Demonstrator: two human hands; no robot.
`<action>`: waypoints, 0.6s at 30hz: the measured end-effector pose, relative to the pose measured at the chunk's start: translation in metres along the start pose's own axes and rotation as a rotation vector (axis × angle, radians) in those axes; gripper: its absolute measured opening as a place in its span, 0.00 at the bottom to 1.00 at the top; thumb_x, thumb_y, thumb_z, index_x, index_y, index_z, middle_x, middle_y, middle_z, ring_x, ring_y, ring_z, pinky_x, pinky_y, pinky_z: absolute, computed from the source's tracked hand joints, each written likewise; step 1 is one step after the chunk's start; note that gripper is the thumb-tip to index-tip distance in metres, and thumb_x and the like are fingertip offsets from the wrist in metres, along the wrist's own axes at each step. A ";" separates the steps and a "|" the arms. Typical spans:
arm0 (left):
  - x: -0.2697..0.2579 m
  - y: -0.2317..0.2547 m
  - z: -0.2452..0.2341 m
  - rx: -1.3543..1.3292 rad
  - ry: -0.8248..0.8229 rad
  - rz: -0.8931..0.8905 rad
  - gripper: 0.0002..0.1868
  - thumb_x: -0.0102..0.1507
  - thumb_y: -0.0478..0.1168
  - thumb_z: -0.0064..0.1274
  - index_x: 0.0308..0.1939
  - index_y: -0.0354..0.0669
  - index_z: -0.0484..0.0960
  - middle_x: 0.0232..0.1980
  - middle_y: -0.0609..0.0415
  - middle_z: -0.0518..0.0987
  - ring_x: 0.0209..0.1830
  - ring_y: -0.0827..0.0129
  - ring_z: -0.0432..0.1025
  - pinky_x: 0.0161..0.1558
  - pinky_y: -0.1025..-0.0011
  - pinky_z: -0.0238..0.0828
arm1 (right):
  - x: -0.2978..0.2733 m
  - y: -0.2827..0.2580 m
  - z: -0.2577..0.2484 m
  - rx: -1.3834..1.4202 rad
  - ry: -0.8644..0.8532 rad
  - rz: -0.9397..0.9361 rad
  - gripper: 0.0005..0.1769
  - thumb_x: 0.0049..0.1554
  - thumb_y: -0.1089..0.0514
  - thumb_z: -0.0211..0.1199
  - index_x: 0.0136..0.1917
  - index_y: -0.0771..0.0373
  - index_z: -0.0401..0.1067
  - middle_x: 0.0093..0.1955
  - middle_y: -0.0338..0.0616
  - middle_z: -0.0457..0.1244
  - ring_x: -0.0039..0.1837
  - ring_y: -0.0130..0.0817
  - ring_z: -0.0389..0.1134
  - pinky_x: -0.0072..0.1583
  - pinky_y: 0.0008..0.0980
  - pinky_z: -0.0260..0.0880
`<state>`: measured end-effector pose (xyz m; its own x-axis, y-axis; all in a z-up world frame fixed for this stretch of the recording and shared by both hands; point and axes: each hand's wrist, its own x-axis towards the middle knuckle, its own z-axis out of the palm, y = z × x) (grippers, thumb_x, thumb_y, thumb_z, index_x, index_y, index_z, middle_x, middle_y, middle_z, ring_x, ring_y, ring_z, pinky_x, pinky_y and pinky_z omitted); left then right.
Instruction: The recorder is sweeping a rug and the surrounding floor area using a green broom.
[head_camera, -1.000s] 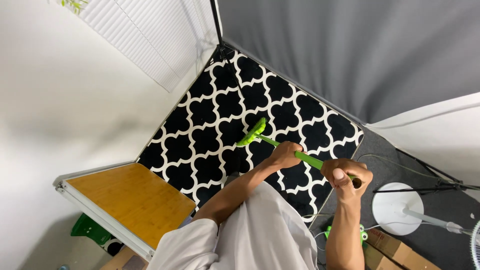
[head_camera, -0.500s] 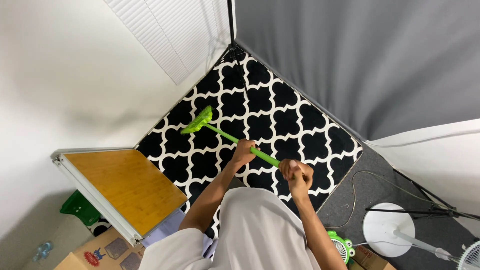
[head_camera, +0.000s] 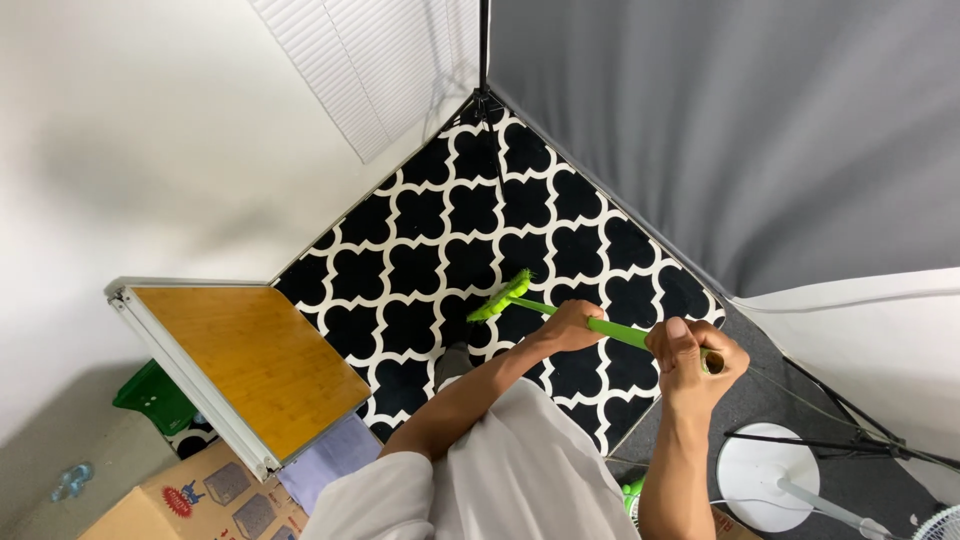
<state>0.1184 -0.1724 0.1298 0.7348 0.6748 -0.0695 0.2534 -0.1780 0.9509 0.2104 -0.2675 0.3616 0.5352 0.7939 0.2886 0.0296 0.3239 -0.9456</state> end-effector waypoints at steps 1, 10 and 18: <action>-0.004 0.008 -0.007 0.000 0.000 0.000 0.13 0.58 0.38 0.56 0.20 0.39 0.73 0.20 0.51 0.76 0.19 0.64 0.70 0.26 0.64 0.66 | -0.001 -0.003 0.005 0.000 0.000 0.000 0.29 0.67 0.62 0.60 0.27 0.64 0.54 0.24 0.38 0.50 0.28 0.28 0.50 0.35 0.32 0.53; -0.026 -0.039 -0.091 0.129 0.101 -0.030 0.20 0.60 0.39 0.65 0.18 0.42 0.73 0.14 0.56 0.70 0.12 0.72 0.62 0.18 0.71 0.57 | -0.011 0.052 0.038 0.237 0.023 -0.102 0.28 0.66 0.57 0.61 0.27 0.58 0.54 0.24 0.38 0.51 0.28 0.29 0.53 0.34 0.33 0.59; -0.012 -0.175 -0.085 0.455 0.388 -0.012 0.11 0.48 0.29 0.60 0.16 0.42 0.74 0.17 0.54 0.74 0.18 0.63 0.68 0.36 0.55 0.66 | -0.028 0.134 0.064 0.183 -0.066 0.202 0.27 0.67 0.62 0.55 0.26 0.61 0.56 0.26 0.38 0.52 0.31 0.30 0.51 0.40 0.33 0.58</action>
<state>0.0115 -0.0880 -0.0101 0.4683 0.8757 0.1178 0.5669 -0.4000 0.7201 0.1455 -0.2138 0.2362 0.4583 0.8817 0.1119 -0.2286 0.2386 -0.9438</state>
